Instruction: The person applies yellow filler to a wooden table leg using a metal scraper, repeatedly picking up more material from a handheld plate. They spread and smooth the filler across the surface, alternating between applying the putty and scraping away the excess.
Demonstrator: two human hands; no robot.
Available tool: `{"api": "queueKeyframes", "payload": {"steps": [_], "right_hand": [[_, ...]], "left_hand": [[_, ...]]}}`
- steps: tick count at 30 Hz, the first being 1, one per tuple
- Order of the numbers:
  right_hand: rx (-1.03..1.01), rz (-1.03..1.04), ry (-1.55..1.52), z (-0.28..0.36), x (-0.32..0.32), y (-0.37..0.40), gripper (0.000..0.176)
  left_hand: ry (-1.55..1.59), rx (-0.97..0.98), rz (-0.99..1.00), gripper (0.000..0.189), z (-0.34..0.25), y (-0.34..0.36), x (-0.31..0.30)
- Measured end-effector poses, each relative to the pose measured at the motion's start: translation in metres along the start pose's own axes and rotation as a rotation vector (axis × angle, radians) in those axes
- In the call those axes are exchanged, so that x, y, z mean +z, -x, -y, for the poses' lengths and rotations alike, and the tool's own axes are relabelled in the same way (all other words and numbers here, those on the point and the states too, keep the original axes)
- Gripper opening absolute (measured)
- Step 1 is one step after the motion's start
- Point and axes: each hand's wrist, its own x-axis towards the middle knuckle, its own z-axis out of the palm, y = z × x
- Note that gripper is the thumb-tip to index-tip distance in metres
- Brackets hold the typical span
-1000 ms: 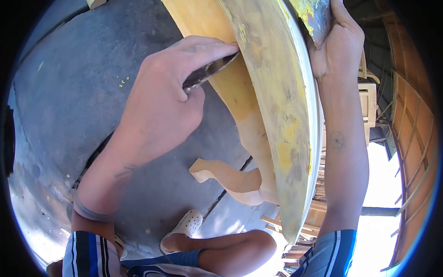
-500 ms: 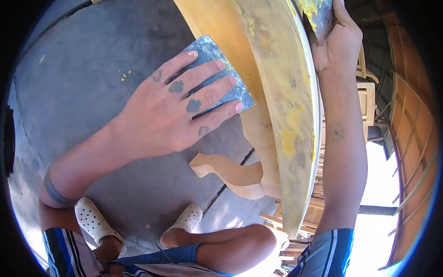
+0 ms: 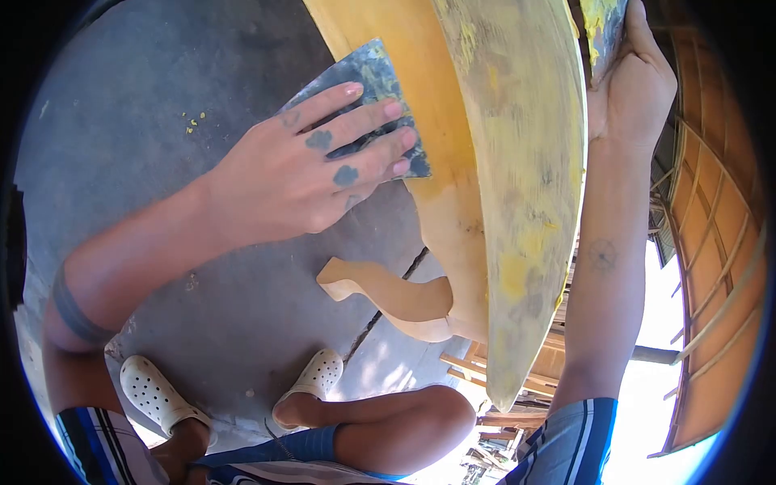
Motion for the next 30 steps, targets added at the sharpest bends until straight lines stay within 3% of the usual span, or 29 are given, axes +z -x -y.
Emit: {"api": "queueKeyframes", "payload": {"steps": [2, 5, 8, 10, 12, 13, 15, 17, 19, 21, 24, 27, 30], "right_hand": [[0.02, 0.009, -0.043, -0.002, 0.004, 0.0, 0.032], [0.027, 0.015, -0.068, -0.003, 0.006, -0.003, 0.033], [0.044, 0.026, -0.105, -0.006, 0.007, -0.006, 0.034], [0.048, 0.038, -0.146, -0.007, 0.008, -0.011, 0.034], [0.047, 0.054, -0.182, -0.008, 0.011, -0.013, 0.035], [0.046, 0.062, -0.202, -0.008, 0.012, -0.013, 0.036], [0.051, 0.077, -0.25, -0.01, 0.015, -0.015, 0.036], [0.054, 0.082, -0.298, -0.011, 0.019, -0.015, 0.037], [0.053, 0.091, -0.336, -0.011, 0.021, -0.015, 0.038], [0.043, 0.075, -0.356, -0.014, 0.019, -0.021, 0.039], [0.052, 0.052, -0.339, -0.018, 0.012, -0.028, 0.039], [0.066, 0.074, -0.407, -0.026, 0.003, -0.04, 0.04], [0.051, 0.116, -0.395, -0.024, 0.009, -0.037, 0.041]], "left_hand": [[0.003, -0.001, 0.199, 0.027, -0.004, 0.031, -0.015], [0.216, -0.278, 0.008, 0.029, -0.001, 0.031, -0.045], [0.229, -0.676, -0.185, 0.034, 0.021, -0.003, -0.058], [0.157, -0.965, -0.074, 0.038, 0.03, -0.028, -0.054], [0.437, -0.946, -0.084, 0.04, 0.031, -0.04, -0.066], [0.748, -0.758, -0.143, 0.039, 0.03, -0.045, -0.077], [0.886, -0.643, -0.189, 0.039, 0.014, -0.05, -0.069], [0.541, -0.807, -0.173, 0.039, -0.028, -0.051, -0.028], [0.608, -0.878, -0.099, 0.04, -0.072, -0.059, -0.019], [0.458, -0.89, -0.167, 0.052, -0.111, -0.063, 0.004], [0.546, -0.727, 0.05, 0.055, -0.138, -0.049, 0.01], [0.441, -0.419, 0.145, 0.045, -0.113, -0.022, 0.003], [0.119, -0.162, 0.041, 0.033, -0.074, -0.021, -0.011]]}}
